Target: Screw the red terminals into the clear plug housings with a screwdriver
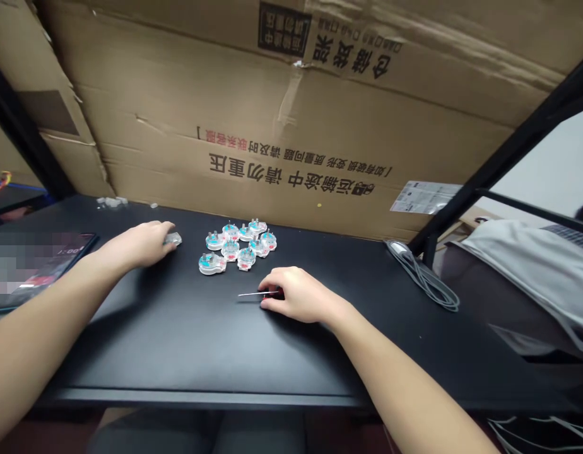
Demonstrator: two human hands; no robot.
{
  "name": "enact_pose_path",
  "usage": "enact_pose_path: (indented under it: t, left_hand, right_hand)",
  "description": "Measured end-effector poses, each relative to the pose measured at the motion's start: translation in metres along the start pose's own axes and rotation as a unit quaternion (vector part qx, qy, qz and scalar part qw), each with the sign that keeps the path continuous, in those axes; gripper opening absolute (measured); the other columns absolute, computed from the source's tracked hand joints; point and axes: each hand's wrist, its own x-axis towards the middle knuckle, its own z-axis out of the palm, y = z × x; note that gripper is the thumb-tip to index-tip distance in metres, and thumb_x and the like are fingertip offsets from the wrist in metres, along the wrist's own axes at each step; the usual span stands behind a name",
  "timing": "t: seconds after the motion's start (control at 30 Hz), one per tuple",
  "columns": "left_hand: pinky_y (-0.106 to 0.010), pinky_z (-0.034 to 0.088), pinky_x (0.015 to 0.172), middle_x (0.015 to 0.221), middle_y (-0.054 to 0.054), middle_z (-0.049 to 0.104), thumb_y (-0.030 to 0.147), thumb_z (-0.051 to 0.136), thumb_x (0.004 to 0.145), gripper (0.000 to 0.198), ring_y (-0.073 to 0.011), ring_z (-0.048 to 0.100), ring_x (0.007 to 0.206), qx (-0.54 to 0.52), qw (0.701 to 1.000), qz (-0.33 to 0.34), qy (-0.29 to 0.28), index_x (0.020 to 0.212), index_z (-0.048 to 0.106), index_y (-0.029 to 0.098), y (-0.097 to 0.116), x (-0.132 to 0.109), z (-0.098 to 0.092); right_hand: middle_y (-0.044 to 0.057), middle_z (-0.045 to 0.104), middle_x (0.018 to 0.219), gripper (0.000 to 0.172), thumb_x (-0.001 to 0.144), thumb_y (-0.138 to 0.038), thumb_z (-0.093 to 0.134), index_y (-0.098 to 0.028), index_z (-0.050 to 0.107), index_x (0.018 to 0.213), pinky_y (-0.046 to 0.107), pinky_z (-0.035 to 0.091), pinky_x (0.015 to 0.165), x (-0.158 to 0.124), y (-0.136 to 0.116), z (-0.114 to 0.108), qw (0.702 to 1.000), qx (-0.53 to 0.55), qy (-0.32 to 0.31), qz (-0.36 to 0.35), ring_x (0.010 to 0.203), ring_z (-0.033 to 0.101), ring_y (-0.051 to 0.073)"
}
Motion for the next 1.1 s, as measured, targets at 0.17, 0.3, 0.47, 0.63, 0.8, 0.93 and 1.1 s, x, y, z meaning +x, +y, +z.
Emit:
enact_pose_path:
  t: [0.17, 0.3, 0.47, 0.63, 0.8, 0.93, 1.1]
  left_hand:
    - [-0.044, 0.051, 0.094, 0.118, -0.022, 0.071, 0.030, 0.052, 0.085, 0.038, -0.0382, 0.067, 0.110, -0.054, 0.997, 0.022, 0.047, 0.110, 0.071, 0.008, 0.010, -0.009, -0.025]
    - [-0.031, 0.053, 0.091, 0.114, -0.006, 0.075, 0.044, 0.060, 0.085, 0.038, -0.0245, 0.070, 0.104, -0.227, 0.957, 0.172, 0.053, 0.113, 0.069, 0.019, 0.053, -0.033, -0.046]
    - [-0.031, 0.054, 0.089, 0.108, -0.006, 0.076, 0.030, 0.068, 0.084, 0.026, -0.0219, 0.071, 0.100, -0.461, 0.833, 0.297, -0.072, 0.106, 0.070, 0.017, 0.102, -0.046, -0.052]
    - [-0.036, 0.056, 0.087, 0.109, -0.009, 0.075, 0.031, 0.070, 0.084, 0.025, -0.0248, 0.070, 0.102, -0.570, 0.779, 0.251, -0.073, 0.104, 0.068, 0.016, 0.109, -0.036, -0.047]
    - [-0.033, 0.059, 0.075, 0.112, -0.009, 0.075, 0.036, 0.069, 0.086, 0.033, -0.0238, 0.072, 0.096, -0.619, 0.749, 0.233, -0.028, 0.114, 0.064, 0.020, 0.104, -0.035, -0.031]
    - [-0.038, 0.057, 0.091, 0.113, -0.010, 0.074, 0.038, 0.072, 0.083, 0.040, -0.0248, 0.071, 0.103, -0.602, 0.775, 0.172, 0.085, 0.116, 0.065, 0.016, 0.096, -0.030, -0.015]
    - [-0.038, 0.057, 0.090, 0.111, -0.010, 0.074, 0.043, 0.072, 0.084, 0.040, -0.0256, 0.071, 0.099, -0.597, 0.781, 0.149, 0.110, 0.112, 0.068, 0.015, 0.093, -0.027, -0.008]
  right_hand:
    - [-0.004, 0.053, 0.066, 0.023, 0.088, -0.031, 0.067, -0.021, 0.070, 0.108, 0.025, 0.038, 0.061, -0.001, -0.002, 0.003, 0.997, 0.016, 0.076, -0.005, 0.059, 0.047, 0.011]
    - [-0.009, 0.041, 0.065, 0.056, 0.088, -0.025, 0.066, -0.025, 0.049, 0.141, 0.021, 0.036, 0.056, -0.002, -0.005, 0.010, 0.982, 0.070, 0.168, -0.051, 0.054, 0.039, 0.008]
    - [-0.008, 0.045, 0.067, 0.057, 0.087, -0.020, 0.066, -0.025, 0.049, 0.140, 0.020, 0.038, 0.054, -0.002, -0.005, 0.012, 0.960, 0.086, 0.241, -0.110, 0.053, 0.041, 0.008]
    - [-0.004, 0.051, 0.064, 0.024, 0.087, -0.027, 0.066, -0.020, 0.069, 0.110, 0.024, 0.040, 0.054, -0.005, -0.008, 0.000, 0.947, 0.053, 0.310, -0.070, 0.054, 0.044, 0.010]
    - [0.002, 0.065, 0.074, 0.017, 0.089, -0.027, 0.061, -0.020, 0.074, 0.097, 0.026, 0.042, 0.057, -0.003, -0.011, -0.003, 0.968, 0.043, 0.246, -0.003, 0.057, 0.051, 0.012]
    - [0.004, 0.072, 0.083, 0.016, 0.088, -0.023, 0.061, -0.019, 0.076, 0.089, 0.026, 0.045, 0.064, 0.000, -0.009, -0.003, 0.990, 0.028, 0.136, 0.039, 0.068, 0.060, 0.014]
    - [0.005, 0.073, 0.087, 0.013, 0.084, -0.023, 0.066, -0.019, 0.077, 0.088, 0.027, 0.044, 0.068, -0.001, -0.011, -0.005, 0.995, 0.002, 0.073, 0.065, 0.077, 0.063, 0.016]
